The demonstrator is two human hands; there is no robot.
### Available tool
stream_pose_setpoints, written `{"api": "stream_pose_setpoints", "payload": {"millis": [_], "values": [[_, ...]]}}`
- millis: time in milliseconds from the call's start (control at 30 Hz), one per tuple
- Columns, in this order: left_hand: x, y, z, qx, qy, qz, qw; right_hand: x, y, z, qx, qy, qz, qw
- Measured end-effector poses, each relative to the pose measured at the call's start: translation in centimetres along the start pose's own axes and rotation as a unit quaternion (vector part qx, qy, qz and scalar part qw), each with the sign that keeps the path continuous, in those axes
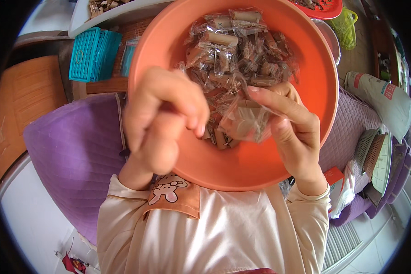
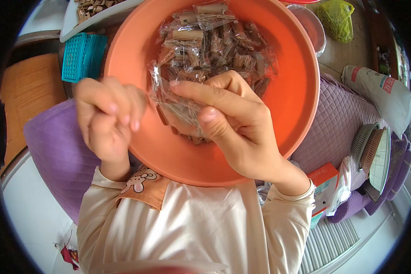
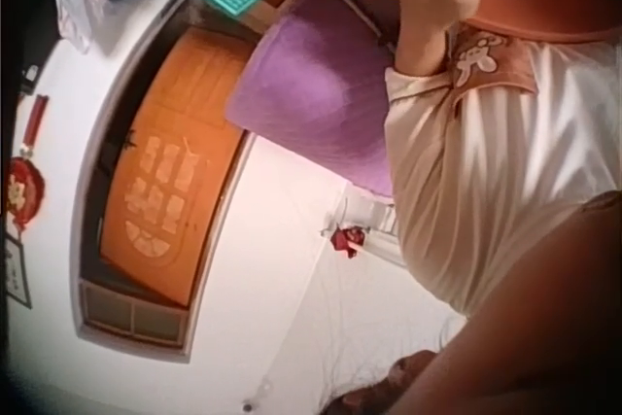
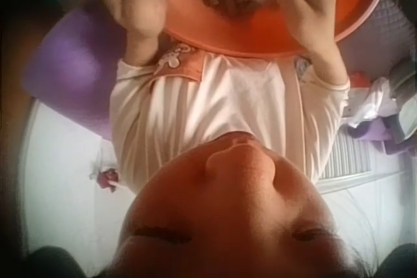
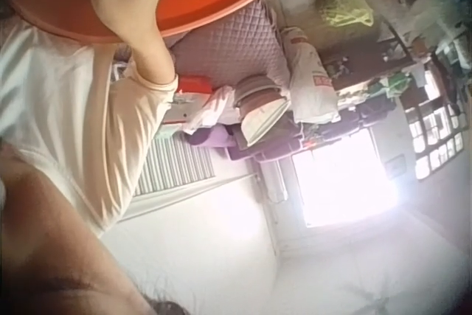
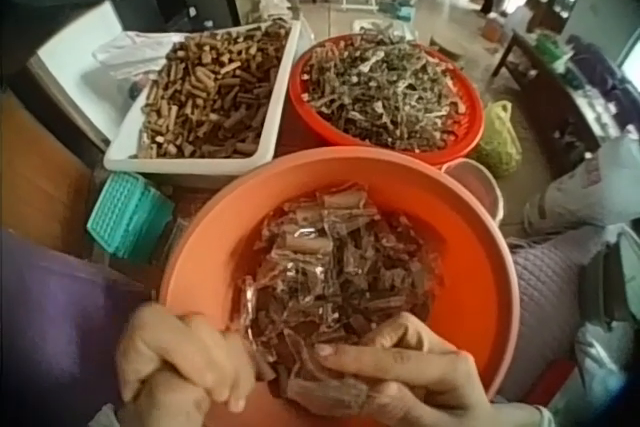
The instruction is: The person packs small wooden cylinders into small plastic zip bags by hand.
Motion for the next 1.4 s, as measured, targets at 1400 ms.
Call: {"api": "stream_pose_setpoints", "payload": {"millis": [1400], "values": [[-0.2, -2.7, -4.1, -0.063, 0.424, -0.017, 0.904, -9.7, -2.9, 1.7, 0.302, -0.503, 0.155, 0.795]]}}
Point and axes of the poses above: each hand's wrist, its own y-axis towards the middle knuckle, its own z-axis out of the palm, x = y × z, the point moved 10 cm from there along y, towards the middle knuckle, and after that the axes turned 2 degrees about y, right-handed, at the moved point
